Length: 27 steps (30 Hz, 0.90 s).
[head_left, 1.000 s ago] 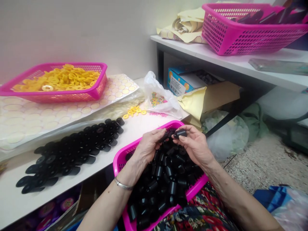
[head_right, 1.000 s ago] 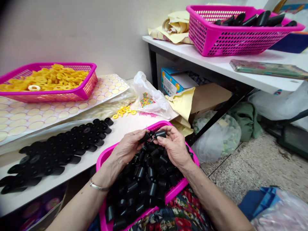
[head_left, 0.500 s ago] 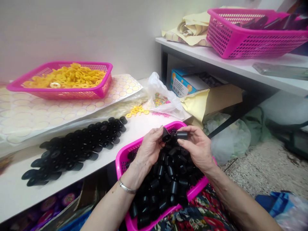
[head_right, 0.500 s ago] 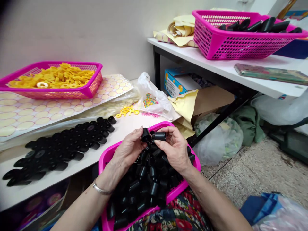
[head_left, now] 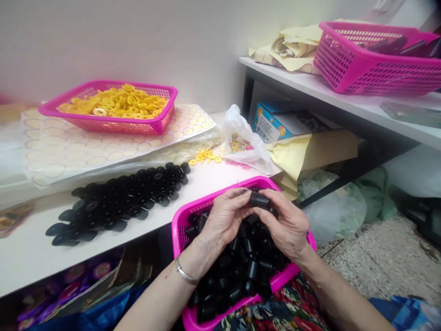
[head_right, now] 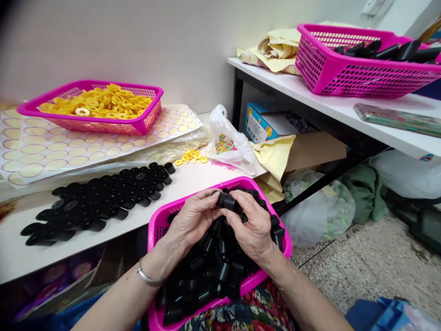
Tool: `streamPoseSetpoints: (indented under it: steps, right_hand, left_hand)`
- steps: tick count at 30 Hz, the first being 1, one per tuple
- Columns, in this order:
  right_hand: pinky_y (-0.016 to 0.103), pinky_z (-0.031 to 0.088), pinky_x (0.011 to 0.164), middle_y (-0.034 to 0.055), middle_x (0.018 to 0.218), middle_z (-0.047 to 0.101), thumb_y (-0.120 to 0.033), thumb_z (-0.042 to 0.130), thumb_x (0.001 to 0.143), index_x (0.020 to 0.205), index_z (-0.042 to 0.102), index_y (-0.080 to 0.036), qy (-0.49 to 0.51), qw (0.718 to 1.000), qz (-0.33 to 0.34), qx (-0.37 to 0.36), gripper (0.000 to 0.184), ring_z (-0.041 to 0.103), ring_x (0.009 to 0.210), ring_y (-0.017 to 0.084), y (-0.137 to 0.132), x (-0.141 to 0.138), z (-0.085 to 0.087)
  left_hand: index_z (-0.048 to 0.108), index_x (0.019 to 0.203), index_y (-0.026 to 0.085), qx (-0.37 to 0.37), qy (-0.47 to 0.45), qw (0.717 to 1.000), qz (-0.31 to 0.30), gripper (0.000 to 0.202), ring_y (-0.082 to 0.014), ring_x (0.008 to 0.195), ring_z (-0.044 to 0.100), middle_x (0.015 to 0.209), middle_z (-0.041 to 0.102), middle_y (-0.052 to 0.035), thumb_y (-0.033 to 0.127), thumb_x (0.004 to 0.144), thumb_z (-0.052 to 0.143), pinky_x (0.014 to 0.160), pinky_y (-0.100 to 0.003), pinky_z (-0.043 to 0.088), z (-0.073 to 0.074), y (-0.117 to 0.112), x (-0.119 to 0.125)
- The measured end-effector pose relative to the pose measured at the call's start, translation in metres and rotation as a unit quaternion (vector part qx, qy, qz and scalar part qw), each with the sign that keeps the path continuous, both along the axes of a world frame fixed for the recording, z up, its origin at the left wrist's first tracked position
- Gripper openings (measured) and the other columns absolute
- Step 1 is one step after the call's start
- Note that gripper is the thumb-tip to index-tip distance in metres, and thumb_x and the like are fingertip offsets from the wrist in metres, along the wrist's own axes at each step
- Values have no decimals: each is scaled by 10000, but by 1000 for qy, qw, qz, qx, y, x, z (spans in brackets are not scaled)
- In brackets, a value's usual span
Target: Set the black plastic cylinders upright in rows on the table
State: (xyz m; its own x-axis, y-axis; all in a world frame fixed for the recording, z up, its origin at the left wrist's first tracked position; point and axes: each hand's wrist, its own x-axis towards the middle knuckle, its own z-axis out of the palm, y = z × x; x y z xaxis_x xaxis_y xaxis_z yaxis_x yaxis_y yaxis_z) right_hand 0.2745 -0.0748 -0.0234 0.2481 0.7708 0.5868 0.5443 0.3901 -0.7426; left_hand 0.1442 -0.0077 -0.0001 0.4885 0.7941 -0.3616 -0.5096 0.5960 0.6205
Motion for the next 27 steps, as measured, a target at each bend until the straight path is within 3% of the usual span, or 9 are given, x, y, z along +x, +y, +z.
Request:
streamPoseSetpoints:
  steps: [4,7,11,14,17,20,23,24,27]
  right_hand:
    - [439,521,941,100,1234,628,-230,699,778,1285,559,-253,-160,986,2,40,526,625,1080,295,2,-2,-3]
    - [485,510,937,190,1360,504,-346,650,817,1448,335,-169,-269,962,-2,38,727,552,1180,352,7,-6,-6]
    - [545,461,971,240,1445,368,-571,486,844,1501,122,-116,-335,936,108,-11,878,430,1287,381,11,-12,-3]
    - [490,449,1012,188,1493,309,-636,384,855,1507,45,-140,-319,925,194,-66,887,374,1337,332,10,-9,0]
    - [472,437,1033,135,1502,317,-586,428,871,1505,112,-197,-294,934,185,-87,809,373,1342,317,11,0,1]
    - [508,416,1042,102,1453,409,-508,508,864,1436,333,-263,-269,949,145,-75,647,412,1312,330,13,13,-1]
    - [504,443,1013,90,1405,468,-489,552,842,1314,487,-285,-231,961,121,-88,518,456,1275,329,11,28,-7]
    - [498,447,1009,87,1397,475,-485,562,837,1283,511,-286,-218,964,116,-97,491,464,1268,324,10,33,-9]
    - [480,444,1011,83,1394,472,-460,582,829,1242,531,-276,-195,966,106,-132,455,474,1257,306,7,47,-15]
  left_hand:
    - [719,742,86,15,7,1000,5,242,-119,651,588,723,677,-59,178,546,828,576,-212,450,3,-10,2]
    - [726,744,88,41,-3,999,-13,245,-103,614,555,694,660,-58,281,614,804,564,-215,411,-1,-15,-2]
    - [725,790,98,65,31,997,-16,293,-86,592,538,722,649,-46,274,578,825,567,-217,399,-8,-11,-19]
    - [709,798,101,75,79,994,32,305,-82,538,541,695,640,-34,241,555,826,498,-210,372,-7,-5,-42]
    - [669,817,131,71,100,979,165,305,-103,541,578,699,648,-18,212,556,804,471,-204,373,-8,0,-78]
    - [634,792,132,65,127,920,364,302,-73,553,558,701,637,7,187,533,780,478,-176,369,-21,1,-129]
    - [563,671,124,14,243,800,548,253,-52,463,473,606,570,34,255,536,732,439,-186,342,-47,0,-185]
    - [523,635,134,0,304,746,592,255,-62,448,462,566,540,40,288,556,711,430,-199,343,-56,0,-201]
    - [394,570,172,-23,369,690,622,271,-63,404,399,484,441,70,297,630,628,406,-210,313,-75,3,-236]
